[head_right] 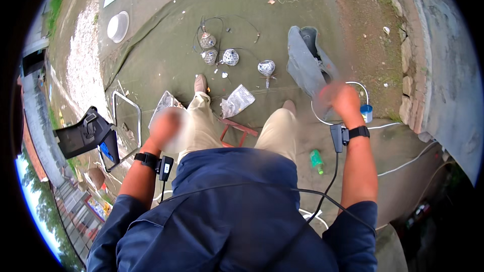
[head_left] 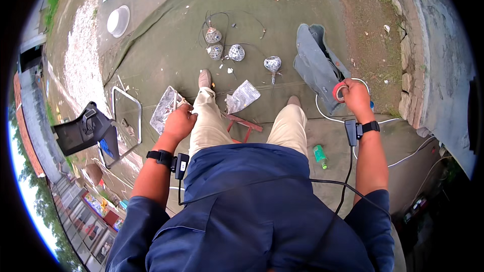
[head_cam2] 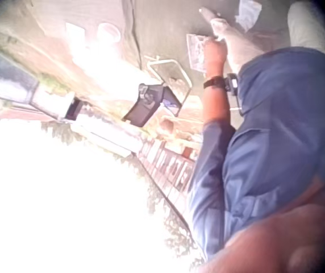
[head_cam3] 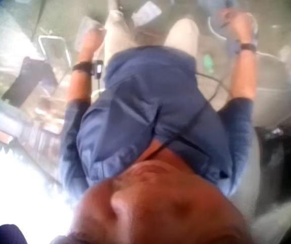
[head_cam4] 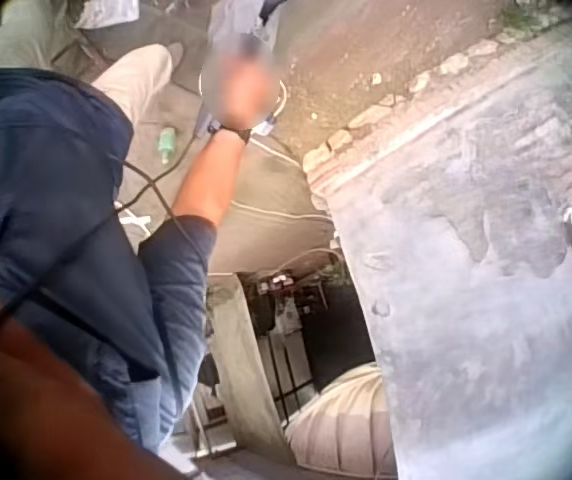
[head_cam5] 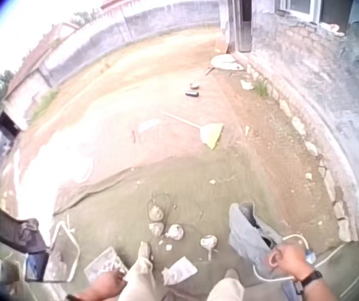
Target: The person strips the insulation from a black wire using pliers, then twists the exposed copper strands. They insert the wire into a white connector and secure it with red electrical tape. The person works on a green tarp outdoors with several decorative light fixtures nearby.
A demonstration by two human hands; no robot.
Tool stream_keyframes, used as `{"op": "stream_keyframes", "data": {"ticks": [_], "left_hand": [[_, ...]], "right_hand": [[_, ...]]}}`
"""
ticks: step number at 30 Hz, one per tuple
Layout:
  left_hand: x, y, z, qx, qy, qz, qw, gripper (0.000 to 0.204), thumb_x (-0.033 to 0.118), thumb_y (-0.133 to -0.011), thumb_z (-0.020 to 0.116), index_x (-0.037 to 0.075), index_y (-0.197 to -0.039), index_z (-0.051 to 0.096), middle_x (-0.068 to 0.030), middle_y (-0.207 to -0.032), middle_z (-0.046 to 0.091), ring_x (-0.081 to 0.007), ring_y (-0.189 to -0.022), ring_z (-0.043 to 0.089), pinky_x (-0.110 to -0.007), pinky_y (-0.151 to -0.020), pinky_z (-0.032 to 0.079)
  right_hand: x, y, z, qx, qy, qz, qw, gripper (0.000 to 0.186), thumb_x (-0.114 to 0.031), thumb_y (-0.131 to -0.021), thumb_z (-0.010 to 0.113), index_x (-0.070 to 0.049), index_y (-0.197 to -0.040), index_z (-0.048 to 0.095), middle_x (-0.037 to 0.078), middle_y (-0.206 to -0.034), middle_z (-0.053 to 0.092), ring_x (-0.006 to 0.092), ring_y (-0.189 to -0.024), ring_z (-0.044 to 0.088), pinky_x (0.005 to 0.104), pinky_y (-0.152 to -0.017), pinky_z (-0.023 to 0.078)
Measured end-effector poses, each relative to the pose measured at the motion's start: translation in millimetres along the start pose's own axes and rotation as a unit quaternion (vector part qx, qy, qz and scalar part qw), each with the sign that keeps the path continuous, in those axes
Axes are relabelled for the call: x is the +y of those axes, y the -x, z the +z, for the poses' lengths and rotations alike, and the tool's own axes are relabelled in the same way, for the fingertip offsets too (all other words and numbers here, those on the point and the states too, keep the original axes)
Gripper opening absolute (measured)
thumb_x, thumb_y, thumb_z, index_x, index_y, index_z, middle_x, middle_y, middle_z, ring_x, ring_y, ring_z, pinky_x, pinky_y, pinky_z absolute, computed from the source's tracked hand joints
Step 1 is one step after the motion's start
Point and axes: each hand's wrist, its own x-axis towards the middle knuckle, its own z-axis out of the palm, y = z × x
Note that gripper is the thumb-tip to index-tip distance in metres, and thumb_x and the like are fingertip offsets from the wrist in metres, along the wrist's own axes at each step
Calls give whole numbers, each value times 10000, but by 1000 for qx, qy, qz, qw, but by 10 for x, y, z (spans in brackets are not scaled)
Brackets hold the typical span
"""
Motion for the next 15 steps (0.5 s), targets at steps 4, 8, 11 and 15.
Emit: {"op": "stream_keyframes", "data": {"ticks": [4, 8, 11, 15], "left_hand": [[-452, -1242, 369, -59, -41, 86, 994, 361, 306, -890, 636, 50, -1144, 639, -159, -971, 730, -348, -957, 689, -447, -859, 536], [-992, -2323, 737, -93, -43, 130, 986, 359, 272, -903, 613, 27, -1165, 630, -172, -981, 731, -359, -959, 686, -442, -859, 536], [-1023, -2833, 894, -78, 6, 64, 995, 355, 266, -906, 606, 25, -1166, 631, -177, -970, 730, -361, -948, 686, -437, -853, 536], [-842, -3085, 1124, -124, -5, 47, 991, 358, 261, -900, 611, 24, -1168, 629, -178, -963, 730, -361, -926, 688, -432, -847, 535]], "right_hand": [[87, -372, 503, 52, 13, 61, 997, 209, -155, -848, 600, -59, -1005, 699, 212, -968, 693, 406, -898, 661, 458, -785, 528], [56, -415, 1051, 70, 3, 116, 991, 211, -96, -842, 596, -42, -1018, 698, 206, -1017, 688, 405, -937, 655, 433, -817, 532], [72, -472, 1432, 93, 12, 129, 987, 214, -52, -839, 606, -26, -1032, 695, 184, -1048, 694, 376, -958, 667, 409, -846, 535], [301, 17, 2041, 53, -21, 222, 973, 223, -49, -858, 592, -27, -1055, 694, 178, -1060, 699, 348, -956, 686, 394, -846, 541]]}}
